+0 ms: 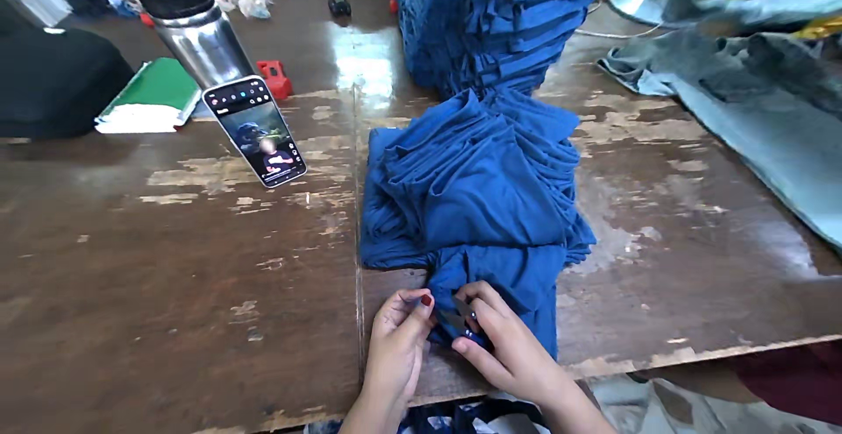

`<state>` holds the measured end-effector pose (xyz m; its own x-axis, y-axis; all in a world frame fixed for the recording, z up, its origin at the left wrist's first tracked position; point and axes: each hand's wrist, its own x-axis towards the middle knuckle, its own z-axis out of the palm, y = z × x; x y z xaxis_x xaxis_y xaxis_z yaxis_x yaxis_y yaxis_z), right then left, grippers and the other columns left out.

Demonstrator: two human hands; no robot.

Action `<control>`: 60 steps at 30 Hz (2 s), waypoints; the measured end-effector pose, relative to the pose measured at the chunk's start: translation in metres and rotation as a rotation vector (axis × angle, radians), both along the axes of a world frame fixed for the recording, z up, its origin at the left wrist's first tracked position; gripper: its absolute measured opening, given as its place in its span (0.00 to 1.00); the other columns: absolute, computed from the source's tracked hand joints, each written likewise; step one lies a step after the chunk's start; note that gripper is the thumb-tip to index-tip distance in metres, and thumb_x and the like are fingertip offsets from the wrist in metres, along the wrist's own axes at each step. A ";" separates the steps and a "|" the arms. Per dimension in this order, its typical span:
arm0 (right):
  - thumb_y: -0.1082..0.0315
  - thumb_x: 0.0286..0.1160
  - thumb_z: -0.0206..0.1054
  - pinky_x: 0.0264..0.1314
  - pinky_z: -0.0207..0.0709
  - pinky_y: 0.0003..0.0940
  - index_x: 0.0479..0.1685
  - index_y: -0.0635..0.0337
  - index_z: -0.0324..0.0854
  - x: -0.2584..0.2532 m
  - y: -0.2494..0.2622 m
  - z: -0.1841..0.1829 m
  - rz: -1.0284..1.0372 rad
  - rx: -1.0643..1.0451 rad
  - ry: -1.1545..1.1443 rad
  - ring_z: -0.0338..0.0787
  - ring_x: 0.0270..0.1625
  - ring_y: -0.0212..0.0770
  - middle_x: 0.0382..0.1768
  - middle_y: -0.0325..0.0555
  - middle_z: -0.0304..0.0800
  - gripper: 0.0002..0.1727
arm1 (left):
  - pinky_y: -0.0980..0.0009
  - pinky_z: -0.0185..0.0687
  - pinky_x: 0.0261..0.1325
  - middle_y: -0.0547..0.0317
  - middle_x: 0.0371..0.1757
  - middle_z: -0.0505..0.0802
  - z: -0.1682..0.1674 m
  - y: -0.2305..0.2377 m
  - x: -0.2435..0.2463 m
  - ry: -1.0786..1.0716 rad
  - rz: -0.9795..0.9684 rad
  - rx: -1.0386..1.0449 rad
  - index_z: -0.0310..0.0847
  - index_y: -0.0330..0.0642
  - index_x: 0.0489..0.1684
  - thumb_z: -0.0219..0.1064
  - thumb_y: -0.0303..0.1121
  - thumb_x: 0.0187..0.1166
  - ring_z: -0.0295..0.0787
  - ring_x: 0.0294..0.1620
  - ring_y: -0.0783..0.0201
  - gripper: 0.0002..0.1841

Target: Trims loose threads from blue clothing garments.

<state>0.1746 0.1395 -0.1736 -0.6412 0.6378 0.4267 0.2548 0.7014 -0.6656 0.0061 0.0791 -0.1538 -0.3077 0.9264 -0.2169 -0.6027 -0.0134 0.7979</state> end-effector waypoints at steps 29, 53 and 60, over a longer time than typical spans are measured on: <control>0.47 0.86 0.57 0.39 0.75 0.27 0.27 0.58 0.76 0.002 -0.004 -0.005 -0.112 0.073 -0.104 0.79 0.37 0.36 0.36 0.47 0.79 0.25 | 0.67 0.91 0.57 0.58 0.39 0.95 -0.011 -0.007 -0.006 -0.206 0.024 0.097 0.90 0.44 0.37 0.73 0.23 0.72 0.94 0.43 0.67 0.04; 0.50 0.95 0.40 0.46 0.76 0.24 0.29 0.60 0.78 0.005 -0.002 -0.003 -0.111 -0.067 0.061 0.82 0.41 0.32 0.32 0.45 0.79 0.31 | 0.66 0.89 0.61 0.56 0.51 0.94 -0.017 -0.009 0.002 0.090 0.001 0.203 0.76 0.45 0.43 0.60 0.23 0.81 0.94 0.52 0.66 0.05; 0.55 0.84 0.63 0.40 0.75 0.12 0.42 0.63 0.74 -0.007 -0.005 0.003 -0.206 -0.123 0.255 0.80 0.38 0.21 0.38 0.41 0.83 0.17 | 0.71 0.90 0.55 0.62 0.46 0.93 -0.015 -0.006 0.004 0.149 0.023 0.157 0.75 0.44 0.47 0.68 0.21 0.77 0.92 0.47 0.71 0.09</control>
